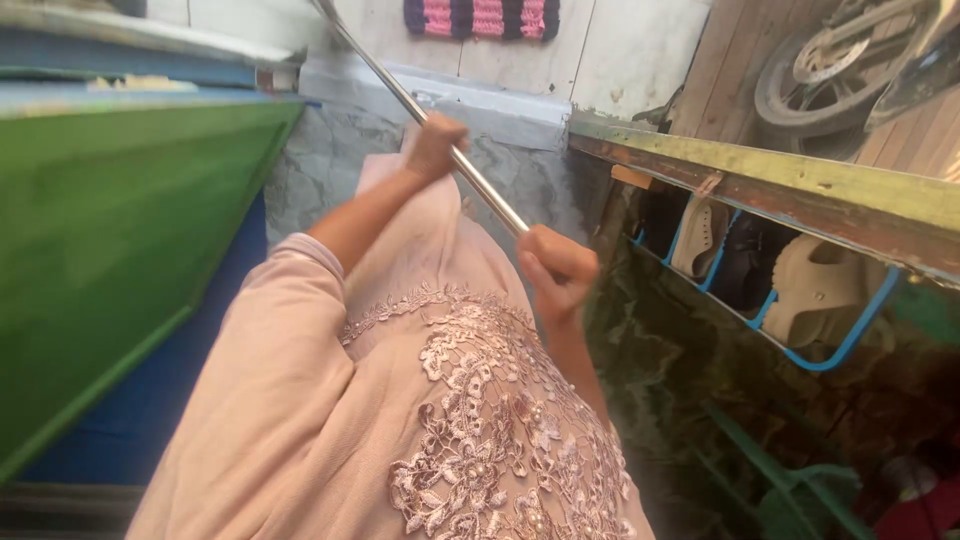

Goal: The person sweeps the floor using a long-handled broom, moving from a tiled outdoor area into an indoor room with patterned flooring. They continue sweeping around furniture and along walls, covering multiple sections of the floor.

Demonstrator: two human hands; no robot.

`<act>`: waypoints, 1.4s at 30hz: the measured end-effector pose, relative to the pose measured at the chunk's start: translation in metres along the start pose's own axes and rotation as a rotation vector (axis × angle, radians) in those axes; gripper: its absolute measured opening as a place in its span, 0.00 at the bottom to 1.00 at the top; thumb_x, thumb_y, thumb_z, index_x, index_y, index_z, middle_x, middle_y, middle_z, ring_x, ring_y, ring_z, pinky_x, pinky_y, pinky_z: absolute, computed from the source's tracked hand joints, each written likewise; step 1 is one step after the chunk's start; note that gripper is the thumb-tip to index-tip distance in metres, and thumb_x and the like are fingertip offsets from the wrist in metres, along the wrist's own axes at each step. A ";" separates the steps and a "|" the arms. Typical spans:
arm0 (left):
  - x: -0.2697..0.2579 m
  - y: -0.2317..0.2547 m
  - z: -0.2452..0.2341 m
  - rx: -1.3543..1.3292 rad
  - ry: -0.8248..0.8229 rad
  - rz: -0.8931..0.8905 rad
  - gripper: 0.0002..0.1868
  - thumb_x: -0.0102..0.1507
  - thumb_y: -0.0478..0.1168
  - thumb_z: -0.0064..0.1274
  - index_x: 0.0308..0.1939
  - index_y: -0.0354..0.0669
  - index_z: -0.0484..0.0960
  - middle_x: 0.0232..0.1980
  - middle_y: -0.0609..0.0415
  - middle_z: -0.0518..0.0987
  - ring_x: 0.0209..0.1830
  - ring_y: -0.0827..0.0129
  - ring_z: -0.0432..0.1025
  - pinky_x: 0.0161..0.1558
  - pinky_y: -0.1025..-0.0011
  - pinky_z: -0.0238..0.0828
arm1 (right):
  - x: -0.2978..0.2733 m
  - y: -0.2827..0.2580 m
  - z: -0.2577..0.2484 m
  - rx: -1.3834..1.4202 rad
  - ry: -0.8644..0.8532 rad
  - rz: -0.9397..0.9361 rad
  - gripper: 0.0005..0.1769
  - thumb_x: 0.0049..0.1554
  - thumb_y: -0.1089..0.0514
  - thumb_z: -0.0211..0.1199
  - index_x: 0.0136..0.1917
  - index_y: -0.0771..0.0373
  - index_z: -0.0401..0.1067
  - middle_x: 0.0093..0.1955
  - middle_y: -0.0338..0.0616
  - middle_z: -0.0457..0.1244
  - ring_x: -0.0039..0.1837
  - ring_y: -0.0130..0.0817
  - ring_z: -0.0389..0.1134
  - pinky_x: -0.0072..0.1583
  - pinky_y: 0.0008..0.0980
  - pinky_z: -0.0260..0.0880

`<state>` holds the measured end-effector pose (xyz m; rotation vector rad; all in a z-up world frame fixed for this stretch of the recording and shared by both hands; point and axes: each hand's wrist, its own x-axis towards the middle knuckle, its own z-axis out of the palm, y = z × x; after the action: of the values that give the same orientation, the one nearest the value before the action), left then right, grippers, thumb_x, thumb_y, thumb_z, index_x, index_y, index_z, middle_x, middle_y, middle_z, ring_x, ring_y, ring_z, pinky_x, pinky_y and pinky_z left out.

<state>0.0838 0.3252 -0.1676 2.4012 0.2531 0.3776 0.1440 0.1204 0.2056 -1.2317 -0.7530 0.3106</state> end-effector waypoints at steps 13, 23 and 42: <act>0.205 0.219 -0.064 -0.318 -0.633 0.279 0.07 0.51 0.35 0.60 0.28 0.56 0.88 0.27 0.60 0.83 0.34 0.62 0.81 0.43 0.62 0.80 | 0.094 -0.138 -0.038 -0.460 0.118 -0.099 0.11 0.50 0.63 0.57 0.27 0.57 0.62 0.22 0.39 0.55 0.24 0.31 0.56 0.31 0.35 0.64; 0.283 0.068 0.006 -0.079 -0.646 0.196 0.12 0.46 0.31 0.66 0.32 0.46 0.90 0.28 0.51 0.83 0.34 0.53 0.83 0.39 0.56 0.83 | 0.182 0.006 -0.034 -0.193 0.238 -0.228 0.25 0.51 0.70 0.61 0.20 0.61 0.53 0.17 0.46 0.48 0.20 0.37 0.50 0.29 0.37 0.59; 0.327 0.142 -0.004 -0.280 -0.480 0.144 0.14 0.61 0.22 0.48 0.30 0.48 0.77 0.30 0.59 0.80 0.34 0.69 0.79 0.55 0.62 0.82 | 0.262 -0.057 -0.087 -0.191 -0.047 -0.105 0.17 0.44 0.66 0.53 0.22 0.58 0.49 0.20 0.40 0.44 0.22 0.35 0.43 0.29 0.37 0.51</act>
<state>0.4012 0.3130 -0.0051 2.1576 -0.1800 -0.1020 0.3819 0.1935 0.3383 -1.3630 -0.9007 0.1851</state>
